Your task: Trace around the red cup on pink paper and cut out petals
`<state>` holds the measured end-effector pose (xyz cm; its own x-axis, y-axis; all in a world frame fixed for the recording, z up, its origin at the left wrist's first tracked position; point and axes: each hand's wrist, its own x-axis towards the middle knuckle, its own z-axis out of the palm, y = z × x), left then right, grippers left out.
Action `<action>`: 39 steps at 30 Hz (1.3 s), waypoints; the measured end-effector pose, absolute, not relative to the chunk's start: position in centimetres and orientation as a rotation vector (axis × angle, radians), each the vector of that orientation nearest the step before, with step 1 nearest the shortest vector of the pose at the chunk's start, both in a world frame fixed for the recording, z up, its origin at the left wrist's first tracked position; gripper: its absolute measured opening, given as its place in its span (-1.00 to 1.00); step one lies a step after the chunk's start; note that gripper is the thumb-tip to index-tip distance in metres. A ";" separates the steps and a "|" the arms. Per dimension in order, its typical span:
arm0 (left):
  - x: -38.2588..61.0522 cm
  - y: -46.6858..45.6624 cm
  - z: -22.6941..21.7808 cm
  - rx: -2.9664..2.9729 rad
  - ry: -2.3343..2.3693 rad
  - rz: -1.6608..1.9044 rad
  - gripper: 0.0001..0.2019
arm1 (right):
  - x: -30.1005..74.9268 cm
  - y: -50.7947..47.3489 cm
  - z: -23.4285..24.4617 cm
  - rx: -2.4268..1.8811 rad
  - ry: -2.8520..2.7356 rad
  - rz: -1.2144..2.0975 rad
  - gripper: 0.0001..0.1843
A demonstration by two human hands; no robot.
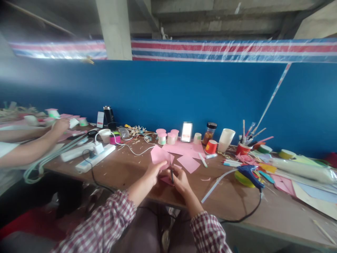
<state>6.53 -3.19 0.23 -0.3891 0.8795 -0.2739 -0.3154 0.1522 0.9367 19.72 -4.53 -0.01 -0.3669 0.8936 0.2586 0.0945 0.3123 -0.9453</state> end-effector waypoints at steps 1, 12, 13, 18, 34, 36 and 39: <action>6.6 -3.2 0.2 0.595 1.393 1.464 -0.71 | 19.7 -4.6 0.0 -0.897 -1.710 1.150 -0.51; 6.5 -3.5 0.5 0.560 1.382 1.472 -0.70 | 19.8 -4.4 -0.4 -0.916 -1.711 1.124 -0.52; 6.6 -3.6 0.6 0.558 1.378 1.477 -0.70 | 19.8 -4.3 -0.4 -0.916 -1.712 1.123 -0.52; 6.8 -3.8 0.9 0.542 1.365 1.489 -0.71 | 19.8 -4.3 -0.4 -0.913 -1.719 1.117 -0.52; 7.2 -3.5 0.2 0.499 1.289 1.527 -0.73 | 19.8 -4.3 -0.5 -0.910 -1.717 1.124 -0.51; 7.2 -3.5 0.2 0.495 1.288 1.530 -0.74 | 19.8 -4.3 -0.4 -0.915 -1.720 1.119 -0.52; 7.2 -3.5 0.2 0.483 1.288 1.536 -0.73 | 19.8 -4.3 -0.3 -0.920 -1.724 1.117 -0.50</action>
